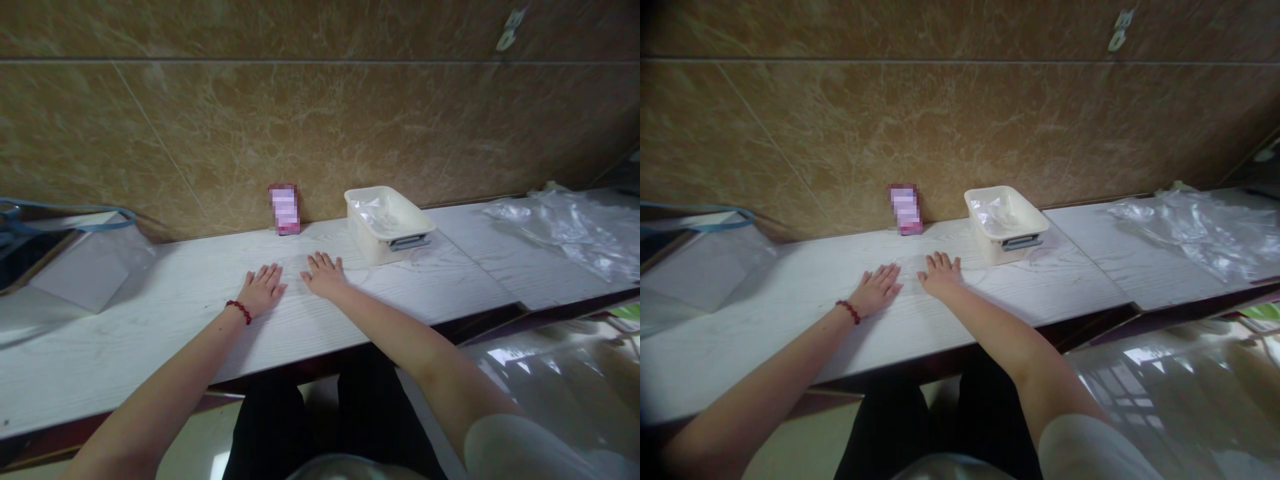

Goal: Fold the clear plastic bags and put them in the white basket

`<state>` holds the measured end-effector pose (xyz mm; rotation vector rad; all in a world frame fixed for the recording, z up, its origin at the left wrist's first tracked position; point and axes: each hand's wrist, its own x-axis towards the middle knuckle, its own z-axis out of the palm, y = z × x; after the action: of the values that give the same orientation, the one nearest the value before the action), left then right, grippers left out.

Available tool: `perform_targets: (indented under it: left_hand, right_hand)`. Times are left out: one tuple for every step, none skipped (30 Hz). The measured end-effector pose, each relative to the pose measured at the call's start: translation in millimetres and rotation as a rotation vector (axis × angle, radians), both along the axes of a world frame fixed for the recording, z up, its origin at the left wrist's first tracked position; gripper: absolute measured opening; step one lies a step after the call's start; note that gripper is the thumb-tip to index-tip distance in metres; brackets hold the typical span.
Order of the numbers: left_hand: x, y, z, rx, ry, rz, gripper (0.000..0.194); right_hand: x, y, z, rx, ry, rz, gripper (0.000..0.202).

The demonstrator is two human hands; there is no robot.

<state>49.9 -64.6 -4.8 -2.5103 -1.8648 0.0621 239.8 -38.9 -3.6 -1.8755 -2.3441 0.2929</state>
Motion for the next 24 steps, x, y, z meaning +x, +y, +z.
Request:
perform_targets:
  left_hand:
    - [-3.6,0.8,0.1,-0.011,0.0,0.006,0.058]
    - [-6.8,2.6,0.2,-0.021,-0.008,0.013,0.057]
    - [-9.4,5.4,0.1,-0.028,-0.023,0.026,0.056]
    - [-11.2,9.1,-0.1,-0.03,-0.047,0.05,0.055]
    - [-12.3,13.4,-0.4,-0.028,-0.076,0.078,0.054]
    - [-12.4,17.8,-0.8,-0.025,-0.108,0.11,0.052]
    - [-11.6,21.8,-1.2,-0.024,-0.138,0.137,0.051]
    - [-9.6,25.0,-1.3,-0.022,-0.161,0.156,0.051]
    - [-6.5,27.1,-1.1,-0.008,-0.171,0.168,0.05]
    - [-2.3,27.9,-0.5,0.029,-0.167,0.176,0.049]
    - [3.1,27.4,0.3,0.087,-0.15,0.179,0.049]
    - [9.3,25.8,1.4,0.149,-0.129,0.164,0.049]
    - [16.2,23.6,2.3,0.197,-0.108,0.125,0.049]
    - [23.4,21.1,2.9,0.218,-0.094,0.069,0.049]
    - [30.4,18.6,3.0,0.204,-0.088,0.0,0.049]
    - [36.7,16.5,2.5,0.166,-0.089,-0.053,0.049]
    - [42.1,14.8,1.3,0.121,-0.092,-0.085,0.049]
    - [46.3,13.6,-0.3,0.088,-0.095,-0.086,0.049]
    - [49.2,12.8,-2.0,0.071,-0.098,-0.064,0.05]
    - [51.0,12.3,-3.7,0.067,-0.101,-0.038,0.051]
    - [51.8,12.0,-5.1,0.07,-0.102,-0.019,0.051]
    - [51.9,11.7,-6.1,0.076,-0.103,-0.008,0.052]
    - [51.6,11.6,-6.7,0.082,-0.103,-0.003,0.052]
    - [51.1,11.4,-6.9,0.085,-0.103,-0.003,0.052]
  right_hand:
    - [2.9,0.3,0.8,-0.017,-0.008,-0.002,0.06]
    - [5.2,0.5,1.3,-0.027,-0.013,-0.004,0.06]
    - [7.0,0.6,1.7,-0.03,-0.015,-0.005,0.06]
    - [8.0,0.7,1.8,-0.027,-0.014,-0.007,0.059]
    - [8.5,0.7,1.9,-0.019,-0.01,-0.008,0.059]
    - [8.4,0.7,1.8,-0.012,-0.006,-0.008,0.06]
    - [8.1,0.7,1.8,-0.006,-0.001,-0.009,0.06]
    - [7.6,0.8,1.8,-0.002,0.001,-0.01,0.06]
    - [7.0,0.9,1.7,-0.001,0.002,-0.01,0.059]
    - [6.5,1.0,1.8,-0.001,0.001,-0.013,0.059]
    - [6.1,1.0,1.8,-0.002,-0.001,-0.016,0.059]
    - [5.7,0.9,1.9,-0.001,-0.002,-0.021,0.059]
    - [5.4,0.6,1.9,0.004,-0.003,-0.024,0.059]
    - [5.0,0.1,2.0,0.009,-0.003,-0.027,0.059]
    - [4.7,-0.5,2.1,0.017,-0.002,-0.027,0.059]
    - [4.5,-1.0,2.1,0.022,0.001,-0.025,0.059]
    - [4.5,-1.3,2.0,0.023,0.003,-0.022,0.059]
    - [4.8,-1.1,1.7,0.02,0.005,-0.019,0.06]
    - [5.8,-0.5,1.3,0.016,0.007,-0.019,0.06]
    - [7.5,0.6,0.8,0.012,0.009,-0.024,0.06]
    - [10.3,2.1,0.3,0.012,0.01,-0.034,0.061]
    - [14.0,3.8,0.1,0.012,0.01,-0.052,0.061]
    - [18.8,5.2,0.2,0.012,0.008,-0.079,0.061]
    - [24.5,6.0,0.9,0.014,0.005,-0.115,0.06]
